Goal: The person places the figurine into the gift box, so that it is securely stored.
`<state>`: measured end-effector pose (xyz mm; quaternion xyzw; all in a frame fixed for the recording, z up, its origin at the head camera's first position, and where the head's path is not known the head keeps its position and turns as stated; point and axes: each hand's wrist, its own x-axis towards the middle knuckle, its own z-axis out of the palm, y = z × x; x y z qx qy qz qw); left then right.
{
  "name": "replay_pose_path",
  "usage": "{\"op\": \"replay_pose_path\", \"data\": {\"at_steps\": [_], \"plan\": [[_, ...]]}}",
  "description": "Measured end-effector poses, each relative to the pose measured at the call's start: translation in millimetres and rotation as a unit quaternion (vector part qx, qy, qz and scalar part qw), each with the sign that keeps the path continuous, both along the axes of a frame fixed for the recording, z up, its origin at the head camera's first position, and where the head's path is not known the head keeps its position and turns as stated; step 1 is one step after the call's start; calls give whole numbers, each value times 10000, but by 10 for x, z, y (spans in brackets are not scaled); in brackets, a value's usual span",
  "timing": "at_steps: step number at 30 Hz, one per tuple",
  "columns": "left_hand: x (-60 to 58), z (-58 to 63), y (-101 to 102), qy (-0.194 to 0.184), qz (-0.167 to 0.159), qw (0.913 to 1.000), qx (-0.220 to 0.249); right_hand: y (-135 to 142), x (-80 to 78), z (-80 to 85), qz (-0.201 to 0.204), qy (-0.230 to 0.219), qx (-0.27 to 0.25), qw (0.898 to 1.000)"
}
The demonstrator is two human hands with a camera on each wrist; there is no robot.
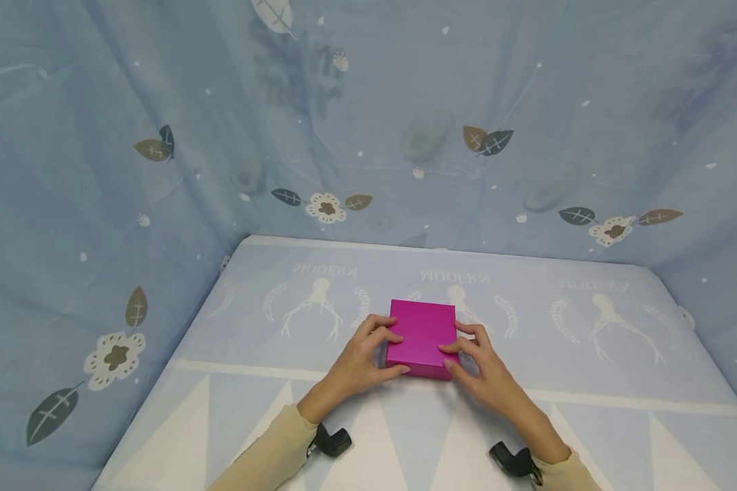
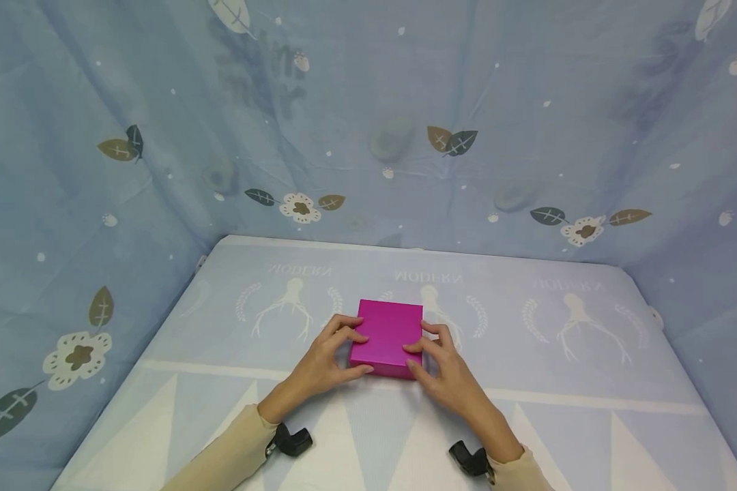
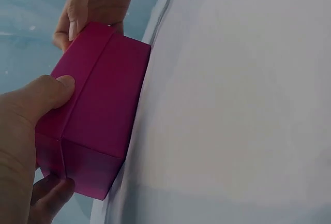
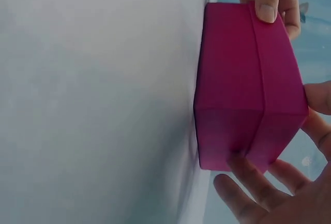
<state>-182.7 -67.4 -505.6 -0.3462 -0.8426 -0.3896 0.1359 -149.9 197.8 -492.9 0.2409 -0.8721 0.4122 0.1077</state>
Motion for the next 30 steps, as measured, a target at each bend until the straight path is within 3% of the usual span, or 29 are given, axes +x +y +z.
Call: {"op": "replay_pose_path", "data": {"at_steps": [11,16,30], "plan": [[-41,-80,-1,-298,-23,9995,93,29,40,91,-60,-226,696,9973],[-50,-94,-7,-464,-77,9988,142,38,41,92,-44,-237,737,9970],[-72,-125,-24,-384,-153,9989,205,67,31,83,77,-342,816,9961]]}}
